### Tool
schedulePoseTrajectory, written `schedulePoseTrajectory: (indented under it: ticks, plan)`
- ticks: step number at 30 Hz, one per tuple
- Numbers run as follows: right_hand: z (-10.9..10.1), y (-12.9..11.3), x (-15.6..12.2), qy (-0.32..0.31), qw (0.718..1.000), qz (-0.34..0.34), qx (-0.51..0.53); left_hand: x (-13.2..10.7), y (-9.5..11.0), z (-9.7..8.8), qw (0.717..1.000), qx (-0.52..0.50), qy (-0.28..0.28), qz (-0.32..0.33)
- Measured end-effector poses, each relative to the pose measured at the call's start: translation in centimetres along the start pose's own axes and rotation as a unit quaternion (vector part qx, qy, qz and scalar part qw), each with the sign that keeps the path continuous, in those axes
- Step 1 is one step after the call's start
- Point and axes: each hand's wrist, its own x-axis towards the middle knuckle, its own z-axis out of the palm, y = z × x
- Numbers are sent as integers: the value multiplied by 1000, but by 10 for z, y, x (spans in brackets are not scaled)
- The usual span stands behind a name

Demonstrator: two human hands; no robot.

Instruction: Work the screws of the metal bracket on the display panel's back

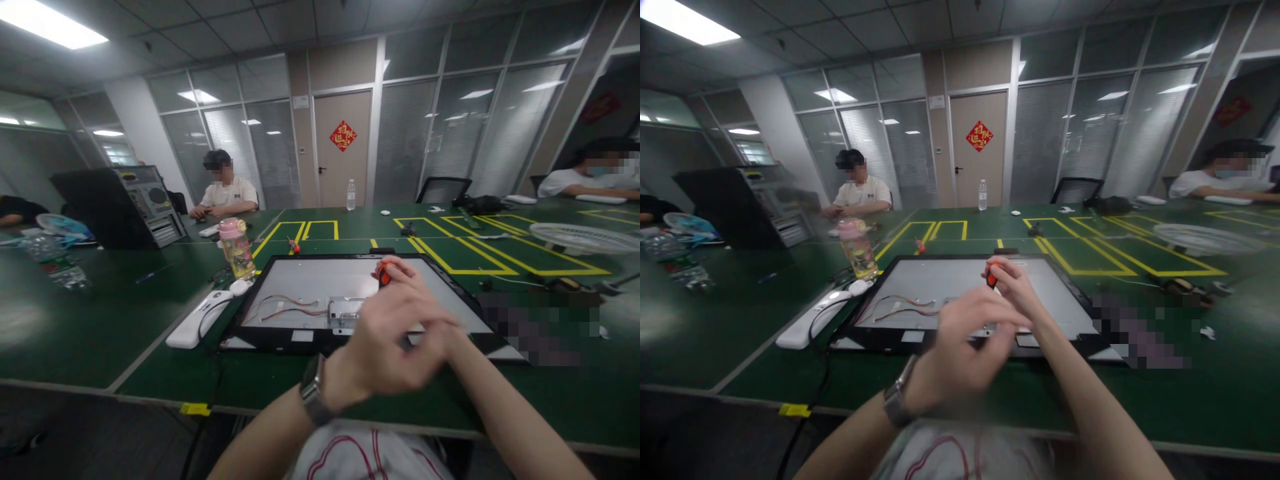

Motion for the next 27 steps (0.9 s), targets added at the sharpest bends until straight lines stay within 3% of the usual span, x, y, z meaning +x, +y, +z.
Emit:
schedulePoseTrajectory:
  ticks: [2, 3, 6, 8, 11, 16, 19, 24, 27]
  plan:
    - [2, -2, -1, -17, 1000, 3, 10, 1, -32, -19, 994, 87, 48, -44]
    - [3, -2, -2, -29, 999, 4, 17, 0, -50, -29, 992, 107, 39, -57]
    - [3, -2, -2, -47, 998, 11, 33, -8, -101, -48, 957, 235, -137, -102]
    - [1, -1, -1, -48, 998, 17, 38, -19, -128, -48, 946, 222, -198, -125]
    - [-4, 0, 1, -55, 998, 20, 32, -39, -156, -35, 938, 171, -248, -173]
    - [-4, -5, 1, -76, 997, 19, -12, -54, -175, -24, 936, 120, -252, -214]
    - [0, -10, -1, -90, 995, 20, -29, -53, -174, -28, 935, 99, -257, -225]
    - [0, -13, -2, -88, 996, 12, -29, -49, -172, -35, 909, 58, -322, -259]
    - [-3, -9, 0, -76, 997, 2, -18, -48, -173, -35, 907, 54, -316, -273]
